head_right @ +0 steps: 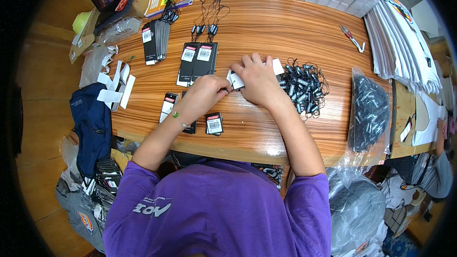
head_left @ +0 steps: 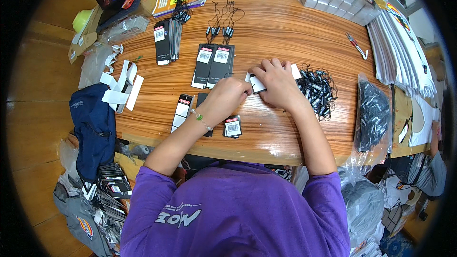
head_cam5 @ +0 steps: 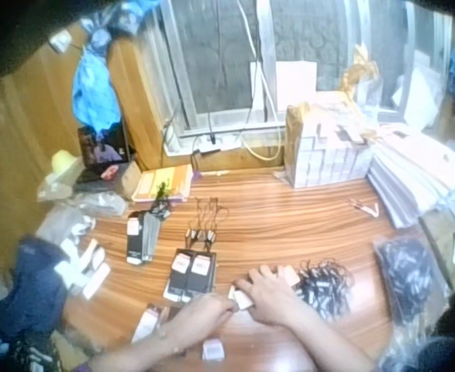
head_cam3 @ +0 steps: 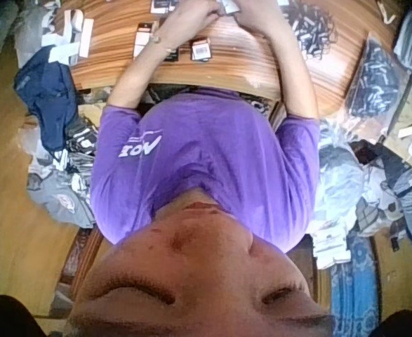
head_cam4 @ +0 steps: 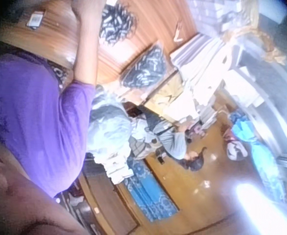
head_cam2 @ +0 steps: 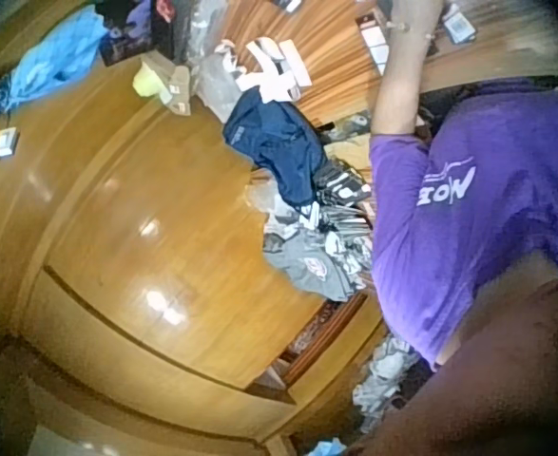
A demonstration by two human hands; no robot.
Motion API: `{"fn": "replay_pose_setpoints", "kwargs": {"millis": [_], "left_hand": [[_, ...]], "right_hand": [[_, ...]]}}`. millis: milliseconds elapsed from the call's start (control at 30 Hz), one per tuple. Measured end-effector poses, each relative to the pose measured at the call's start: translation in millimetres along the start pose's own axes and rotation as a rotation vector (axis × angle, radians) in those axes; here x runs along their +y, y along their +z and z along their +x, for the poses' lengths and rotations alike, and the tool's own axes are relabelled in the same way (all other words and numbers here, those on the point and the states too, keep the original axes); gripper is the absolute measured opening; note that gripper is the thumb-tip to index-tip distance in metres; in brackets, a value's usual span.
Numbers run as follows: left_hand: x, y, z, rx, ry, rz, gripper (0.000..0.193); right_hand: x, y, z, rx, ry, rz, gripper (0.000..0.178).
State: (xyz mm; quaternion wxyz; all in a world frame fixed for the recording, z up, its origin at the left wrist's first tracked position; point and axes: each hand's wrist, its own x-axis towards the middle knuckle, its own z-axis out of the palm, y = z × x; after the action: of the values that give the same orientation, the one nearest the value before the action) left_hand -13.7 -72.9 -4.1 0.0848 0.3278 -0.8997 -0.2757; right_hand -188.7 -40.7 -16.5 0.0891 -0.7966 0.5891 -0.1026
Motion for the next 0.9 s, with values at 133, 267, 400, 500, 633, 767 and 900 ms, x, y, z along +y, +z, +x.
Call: {"fn": "replay_pose_setpoints", "kwargs": {"millis": [133, 267, 400, 500, 633, 767, 900], "left_hand": [[2, 4, -2, 0.028, 0.018, -0.003, 0.009], [2, 4, -2, 0.038, 0.008, -0.036, 0.009], [0, 8, -3, 0.008, -0.012, 0.012, 0.009], [-1, 9, -4, 0.027, 0.009, 0.003, 0.009], [-5, 8, -4, 0.029, 0.015, -0.004, 0.01], [-5, -20, 2, -0.039, -0.225, -0.335, 0.011], [-6, -41, 14, 0.149, -0.121, -0.608, 0.016]], "right_hand": [[0, 1, 1, -0.001, 0.001, 0.026, 0.042], [0, 1, 1, -0.008, 0.013, 0.021, 0.04], [-2, 1, 2, -0.017, 0.02, 0.024, 0.04], [-1, 3, 2, -0.014, 0.014, 0.019, 0.041], [-2, 2, 3, 0.013, 0.013, 0.044, 0.042], [2, -1, 2, 0.021, 0.034, 0.106, 0.046], [9, -5, 3, 0.096, 0.033, 0.219, 0.053]]}}
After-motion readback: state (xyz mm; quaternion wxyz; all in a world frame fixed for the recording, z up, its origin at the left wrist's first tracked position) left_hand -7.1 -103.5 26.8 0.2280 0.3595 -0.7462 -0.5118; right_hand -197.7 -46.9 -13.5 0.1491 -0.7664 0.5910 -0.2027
